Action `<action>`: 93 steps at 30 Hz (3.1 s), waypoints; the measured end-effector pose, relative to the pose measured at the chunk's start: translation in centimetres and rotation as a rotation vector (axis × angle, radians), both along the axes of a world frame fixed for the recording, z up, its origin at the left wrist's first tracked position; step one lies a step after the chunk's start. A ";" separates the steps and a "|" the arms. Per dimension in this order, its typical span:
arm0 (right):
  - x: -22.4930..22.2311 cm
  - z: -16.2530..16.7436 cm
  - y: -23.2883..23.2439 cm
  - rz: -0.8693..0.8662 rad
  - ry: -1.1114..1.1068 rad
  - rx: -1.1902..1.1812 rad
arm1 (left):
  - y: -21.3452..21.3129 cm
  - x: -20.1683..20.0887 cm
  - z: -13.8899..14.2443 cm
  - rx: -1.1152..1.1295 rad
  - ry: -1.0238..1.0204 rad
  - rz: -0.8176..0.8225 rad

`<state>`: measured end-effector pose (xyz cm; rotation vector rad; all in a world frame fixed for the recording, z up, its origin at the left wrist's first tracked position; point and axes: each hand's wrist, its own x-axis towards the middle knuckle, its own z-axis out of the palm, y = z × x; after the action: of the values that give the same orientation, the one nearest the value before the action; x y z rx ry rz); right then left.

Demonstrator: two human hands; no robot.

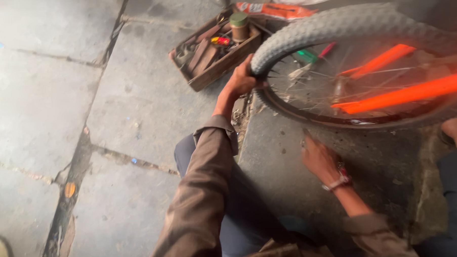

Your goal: The person applies a dark liquid sealant to the inner rim of a bicycle tire using a small brush. They repeatedly dip the brush into a container and spread the substance along the tire's inner edge.

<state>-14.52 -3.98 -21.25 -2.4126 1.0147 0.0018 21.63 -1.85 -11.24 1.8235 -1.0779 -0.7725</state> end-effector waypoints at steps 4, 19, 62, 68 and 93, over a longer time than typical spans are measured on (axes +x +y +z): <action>-7.2 -1.0 -0.6 -0.134 0.036 -0.016 | -0.5 -0.3 1.3 -0.106 -0.162 -0.034; -11.2 -3.5 -0.6 -0.249 0.156 -0.049 | -1.9 -2.6 6.5 -0.510 0.254 -0.331; -9.2 -6.1 0.3 -0.509 -0.021 -0.190 | -1.3 -1.6 6.4 -0.460 0.565 -0.160; 0.7 -0.2 0.6 -0.360 -1.076 0.427 | -1.7 -1.0 5.8 -0.471 0.633 -0.160; 19.1 4.6 0.6 -0.060 -0.124 -0.339 | -1.7 -1.0 6.3 -0.407 0.579 -0.190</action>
<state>4.58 -3.38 -16.63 -2.6407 1.1026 -0.3641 20.65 -3.58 -4.90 1.0699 -0.9380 -1.0259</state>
